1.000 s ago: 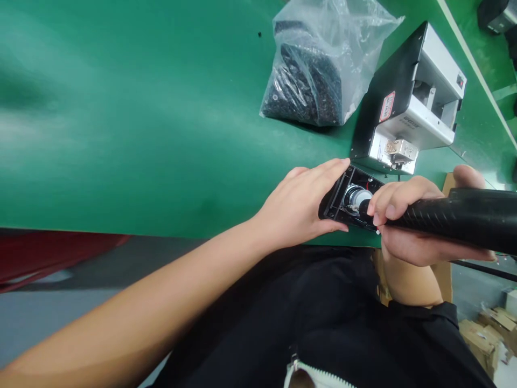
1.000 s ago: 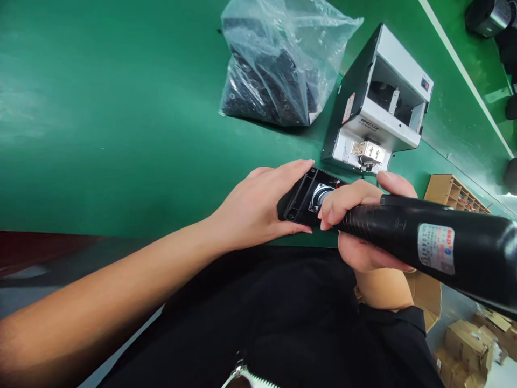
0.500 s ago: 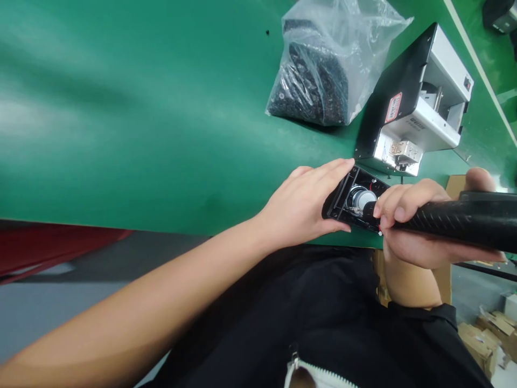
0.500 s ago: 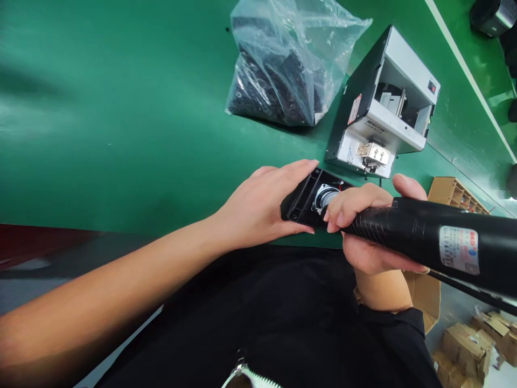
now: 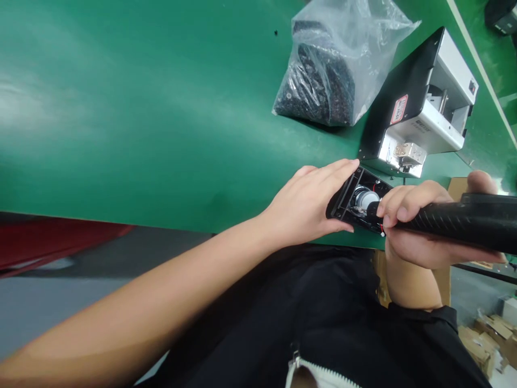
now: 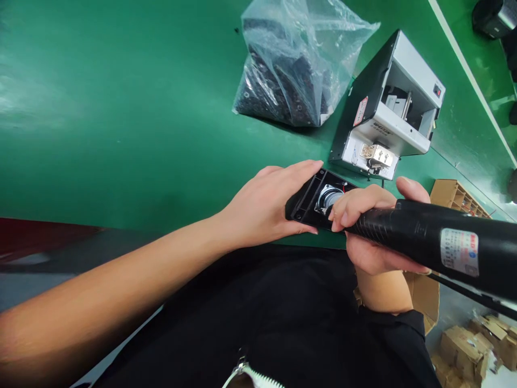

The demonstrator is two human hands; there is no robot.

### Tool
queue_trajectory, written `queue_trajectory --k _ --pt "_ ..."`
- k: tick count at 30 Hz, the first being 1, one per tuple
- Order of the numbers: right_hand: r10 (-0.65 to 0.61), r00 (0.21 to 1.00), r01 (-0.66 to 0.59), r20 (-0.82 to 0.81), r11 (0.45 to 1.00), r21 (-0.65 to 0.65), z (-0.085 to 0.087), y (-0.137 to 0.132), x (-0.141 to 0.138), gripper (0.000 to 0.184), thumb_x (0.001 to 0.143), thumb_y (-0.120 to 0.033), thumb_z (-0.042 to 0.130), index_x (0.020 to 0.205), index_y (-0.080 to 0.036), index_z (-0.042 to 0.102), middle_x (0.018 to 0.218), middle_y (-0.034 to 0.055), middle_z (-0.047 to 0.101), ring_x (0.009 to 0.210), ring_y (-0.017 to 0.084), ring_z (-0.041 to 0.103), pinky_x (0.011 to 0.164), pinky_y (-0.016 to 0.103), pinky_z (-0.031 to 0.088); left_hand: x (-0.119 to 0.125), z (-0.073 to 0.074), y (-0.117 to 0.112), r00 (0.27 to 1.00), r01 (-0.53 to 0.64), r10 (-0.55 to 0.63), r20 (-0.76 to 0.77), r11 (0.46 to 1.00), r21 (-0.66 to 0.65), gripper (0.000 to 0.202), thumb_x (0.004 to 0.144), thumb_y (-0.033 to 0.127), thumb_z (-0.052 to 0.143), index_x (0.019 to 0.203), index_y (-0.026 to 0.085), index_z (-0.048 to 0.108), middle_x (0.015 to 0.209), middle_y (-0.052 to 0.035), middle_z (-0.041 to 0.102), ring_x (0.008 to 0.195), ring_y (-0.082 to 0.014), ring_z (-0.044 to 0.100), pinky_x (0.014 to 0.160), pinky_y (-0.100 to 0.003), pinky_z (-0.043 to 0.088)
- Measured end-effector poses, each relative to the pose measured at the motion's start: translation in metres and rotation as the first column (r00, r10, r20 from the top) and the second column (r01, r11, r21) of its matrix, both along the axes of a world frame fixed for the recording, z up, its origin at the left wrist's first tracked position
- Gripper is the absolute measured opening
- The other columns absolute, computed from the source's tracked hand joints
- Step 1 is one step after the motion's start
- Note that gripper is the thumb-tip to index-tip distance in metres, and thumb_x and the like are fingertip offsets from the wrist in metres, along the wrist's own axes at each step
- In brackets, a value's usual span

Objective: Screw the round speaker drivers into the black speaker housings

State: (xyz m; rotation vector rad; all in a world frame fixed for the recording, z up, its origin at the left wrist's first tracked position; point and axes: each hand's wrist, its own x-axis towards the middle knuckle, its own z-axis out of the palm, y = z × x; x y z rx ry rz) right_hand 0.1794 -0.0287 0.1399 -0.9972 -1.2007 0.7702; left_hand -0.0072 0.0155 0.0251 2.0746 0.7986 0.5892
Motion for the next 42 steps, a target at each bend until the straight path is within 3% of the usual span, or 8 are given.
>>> queue_trajectory --k 4,16,22,26,31,35,39,42 --pt "-0.033 0.999 0.033 -0.027 0.999 -0.008 0.0 0.0 -0.003 0.041 0.108 -0.078 0.074 0.132 -0.048 0.089 0.072 -0.01 0.079 0.043 0.016 0.065 0.049 0.033 0.064 0.0 -0.001 -0.001 1.0 -0.011 0.011 -0.002 1.0 -0.003 0.129 0.094 0.066 0.103 0.192 0.023 0.032 0.191 -0.0244 0.055 0.179 -0.0422 0.054 0.135 -0.051 0.052" --pt "-0.095 0.994 0.095 -0.046 0.995 -0.005 0.0 0.001 -0.012 0.049 0.105 -0.086 0.071 0.129 -0.048 0.089 0.069 -0.011 0.077 0.041 0.014 0.06 0.046 0.03 0.06 0.0 0.0 -0.001 1.0 -0.009 0.009 0.026 1.0 0.013 0.135 0.089 0.063 0.109 0.191 0.018 0.033 0.189 -0.0264 0.056 0.179 -0.0424 0.054 0.135 -0.049 0.051" --pt "-0.055 0.998 0.055 0.035 0.998 -0.021 0.004 0.001 -0.006 0.055 0.093 -0.091 0.082 0.129 -0.05 0.089 0.068 -0.0116 0.077 0.04 0.017 0.062 0.044 0.033 0.06 0.0 -0.003 -0.002 0.999 -0.009 0.009 0.034 1.0 0.011 0.131 0.093 0.065 0.104 0.192 0.021 0.032 0.19 -0.0252 0.056 0.179 -0.0426 0.054 0.136 -0.051 0.051" --pt "-0.037 0.996 0.037 0.085 0.999 0.003 -0.001 0.002 -0.002 0.054 0.102 -0.09 0.07 0.134 -0.05 0.087 0.07 -0.0104 0.076 0.042 0.017 0.063 0.046 0.033 0.062 0.0 -0.004 -0.002 1.0 -0.007 0.007 0.03 1.0 0.007 0.132 0.092 0.065 0.104 0.193 0.022 0.03 0.19 -0.0253 0.055 0.179 -0.0435 0.053 0.137 -0.053 0.05" --pt "0.021 0.985 -0.054 0.171 0.98 0.192 -0.02 0.005 -0.001 0.091 0.107 -0.102 0.028 0.152 -0.043 0.081 0.07 -0.0068 0.069 0.039 0.014 0.058 0.041 0.029 0.056 0.001 -0.001 -0.002 1.0 -0.001 0.001 -0.01 1.0 0.014 0.133 0.092 0.061 0.105 0.193 0.02 0.029 0.191 -0.0246 0.054 0.18 -0.041 0.052 0.138 -0.049 0.049" --pt "0.098 0.975 -0.144 0.202 0.963 0.23 -0.019 -0.005 0.004 0.066 0.112 -0.08 0.062 0.159 -0.036 0.075 0.078 -0.0039 0.075 0.05 0.018 0.066 0.05 0.036 0.064 0.001 -0.001 -0.001 1.0 0.007 -0.007 -0.014 1.0 0.013 0.132 0.093 0.06 0.105 0.193 0.02 0.028 0.192 -0.0244 0.054 0.18 -0.0412 0.052 0.138 -0.049 0.048" --pt "0.31 0.869 -0.283 0.386 0.951 -0.125 0.005 -0.019 0.02 0.032 0.112 -0.037 0.077 0.144 -0.041 0.077 0.094 -0.0003 0.085 0.08 0.026 0.086 0.077 0.049 0.074 0.001 -0.002 -0.001 1.0 0.012 -0.012 0.01 1.0 0.007 0.131 0.093 0.06 0.105 0.193 0.02 0.029 0.191 -0.025 0.054 0.179 -0.0421 0.053 0.138 -0.052 0.049" --pt "0.39 0.791 -0.374 0.472 0.918 -0.132 0.009 -0.021 0.027 0.056 0.105 -0.015 0.077 0.154 -0.042 0.072 0.1 -0.0016 0.086 0.086 0.024 0.087 0.084 0.048 0.075 0.001 -0.002 -0.001 1.0 0.015 -0.015 0.022 1.0 0.013 0.131 0.092 0.057 0.106 0.192 0.018 0.031 0.191 -0.0263 0.053 0.178 -0.042 0.054 0.138 -0.052 0.05"
